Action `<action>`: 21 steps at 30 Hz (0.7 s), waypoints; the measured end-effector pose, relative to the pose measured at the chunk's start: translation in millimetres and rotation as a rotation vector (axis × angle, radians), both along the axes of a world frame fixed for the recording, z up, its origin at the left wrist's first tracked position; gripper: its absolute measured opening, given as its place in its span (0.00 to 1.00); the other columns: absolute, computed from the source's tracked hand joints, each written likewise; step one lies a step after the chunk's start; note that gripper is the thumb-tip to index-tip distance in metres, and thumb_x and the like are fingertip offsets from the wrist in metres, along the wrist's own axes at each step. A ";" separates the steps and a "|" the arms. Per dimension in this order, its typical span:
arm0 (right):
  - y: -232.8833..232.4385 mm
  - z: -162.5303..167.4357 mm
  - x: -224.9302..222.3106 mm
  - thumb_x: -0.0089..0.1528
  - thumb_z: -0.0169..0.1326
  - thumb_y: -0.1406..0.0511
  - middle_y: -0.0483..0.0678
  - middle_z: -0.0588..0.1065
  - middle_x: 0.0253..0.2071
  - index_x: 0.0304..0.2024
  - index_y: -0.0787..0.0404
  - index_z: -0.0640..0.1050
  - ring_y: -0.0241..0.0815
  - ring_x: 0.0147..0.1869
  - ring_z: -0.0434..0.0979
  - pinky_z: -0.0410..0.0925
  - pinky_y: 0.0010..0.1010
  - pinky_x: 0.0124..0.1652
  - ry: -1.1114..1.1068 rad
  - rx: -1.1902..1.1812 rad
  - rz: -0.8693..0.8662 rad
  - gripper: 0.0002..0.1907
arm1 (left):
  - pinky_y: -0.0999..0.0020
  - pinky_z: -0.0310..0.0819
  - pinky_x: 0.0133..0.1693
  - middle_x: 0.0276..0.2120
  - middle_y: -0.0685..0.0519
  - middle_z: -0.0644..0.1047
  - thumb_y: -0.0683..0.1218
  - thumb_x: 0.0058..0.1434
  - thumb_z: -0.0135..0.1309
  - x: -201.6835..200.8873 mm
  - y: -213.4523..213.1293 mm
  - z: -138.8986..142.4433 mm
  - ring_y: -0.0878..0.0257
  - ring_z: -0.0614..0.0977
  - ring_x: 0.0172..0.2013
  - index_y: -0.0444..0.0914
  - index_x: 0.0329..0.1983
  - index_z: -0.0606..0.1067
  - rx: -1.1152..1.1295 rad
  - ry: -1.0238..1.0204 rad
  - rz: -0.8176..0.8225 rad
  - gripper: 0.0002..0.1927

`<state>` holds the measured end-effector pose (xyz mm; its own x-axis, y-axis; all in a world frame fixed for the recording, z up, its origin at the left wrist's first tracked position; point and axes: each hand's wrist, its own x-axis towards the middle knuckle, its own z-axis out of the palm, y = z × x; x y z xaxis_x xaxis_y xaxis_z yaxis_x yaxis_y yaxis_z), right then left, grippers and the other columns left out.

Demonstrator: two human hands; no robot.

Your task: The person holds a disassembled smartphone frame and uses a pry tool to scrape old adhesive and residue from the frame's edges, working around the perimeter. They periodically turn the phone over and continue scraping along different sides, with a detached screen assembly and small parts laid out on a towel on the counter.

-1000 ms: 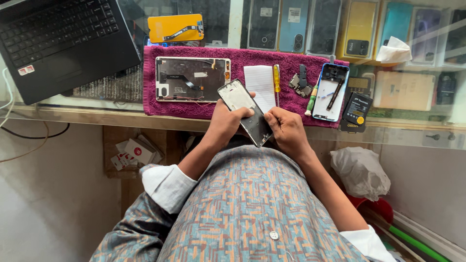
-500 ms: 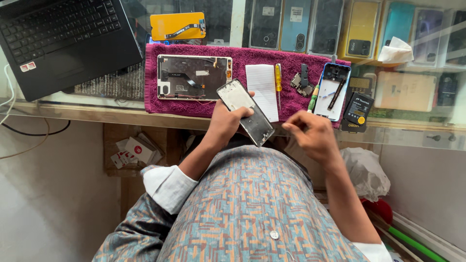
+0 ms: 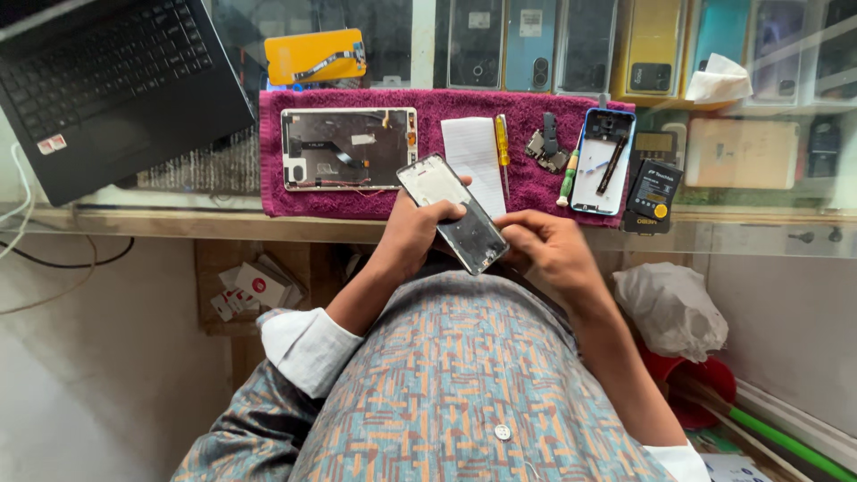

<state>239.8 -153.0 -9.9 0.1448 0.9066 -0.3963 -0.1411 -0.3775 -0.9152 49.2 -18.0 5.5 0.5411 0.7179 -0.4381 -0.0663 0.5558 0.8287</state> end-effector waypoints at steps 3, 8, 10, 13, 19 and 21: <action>7.4 -8.8 -10.6 0.66 0.55 0.67 0.43 0.79 0.33 0.45 0.68 0.81 0.28 0.32 0.74 0.68 0.21 0.33 0.095 -0.026 -0.024 0.10 | 0.72 0.75 0.46 0.40 0.50 0.81 0.34 0.51 0.55 -4.2 0.5 -1.6 0.63 0.81 0.41 0.30 0.52 0.78 0.125 0.054 -0.011 0.22; 15.9 -18.2 -24.1 0.69 0.55 0.65 0.41 0.73 0.27 0.36 0.67 0.78 0.27 0.27 0.68 0.62 0.21 0.27 0.084 0.006 -0.058 0.11 | 0.72 0.75 0.43 0.38 0.51 0.81 0.34 0.50 0.56 -6.6 -2.7 -6.0 0.64 0.81 0.39 0.31 0.52 0.78 0.111 0.076 0.014 0.23; 18.9 -17.4 -26.8 0.70 0.55 0.65 0.40 0.72 0.25 0.34 0.67 0.77 0.27 0.25 0.66 0.60 0.21 0.25 0.000 0.016 -0.066 0.13 | 0.72 0.75 0.43 0.38 0.51 0.81 0.34 0.50 0.57 -7.1 -3.1 -6.6 0.64 0.81 0.38 0.31 0.52 0.78 0.119 0.086 0.032 0.23; 17.9 -12.9 -21.2 0.67 0.54 0.65 0.39 0.73 0.26 0.35 0.65 0.79 0.25 0.27 0.67 0.62 0.20 0.26 0.094 -0.032 -0.020 0.10 | 0.72 0.75 0.43 0.38 0.51 0.81 0.34 0.49 0.56 -8.4 -2.0 -5.7 0.65 0.81 0.39 0.31 0.52 0.78 0.139 0.080 0.047 0.23; 17.6 -22.6 -15.7 0.69 0.54 0.65 0.39 0.72 0.26 0.35 0.67 0.77 0.26 0.27 0.67 0.60 0.21 0.26 0.187 0.023 -0.009 0.11 | 0.72 0.76 0.41 0.37 0.52 0.81 0.34 0.49 0.57 -3.7 -2.2 -4.7 0.65 0.81 0.37 0.30 0.51 0.79 0.148 0.104 0.033 0.23; 21.1 -29.4 -18.4 0.70 0.54 0.65 0.39 0.73 0.27 0.34 0.68 0.76 0.26 0.29 0.67 0.62 0.21 0.28 0.084 0.065 -0.030 0.13 | 0.72 0.76 0.41 0.36 0.51 0.82 0.34 0.49 0.57 -0.8 -1.2 -6.1 0.65 0.81 0.37 0.30 0.51 0.79 0.153 0.107 0.029 0.23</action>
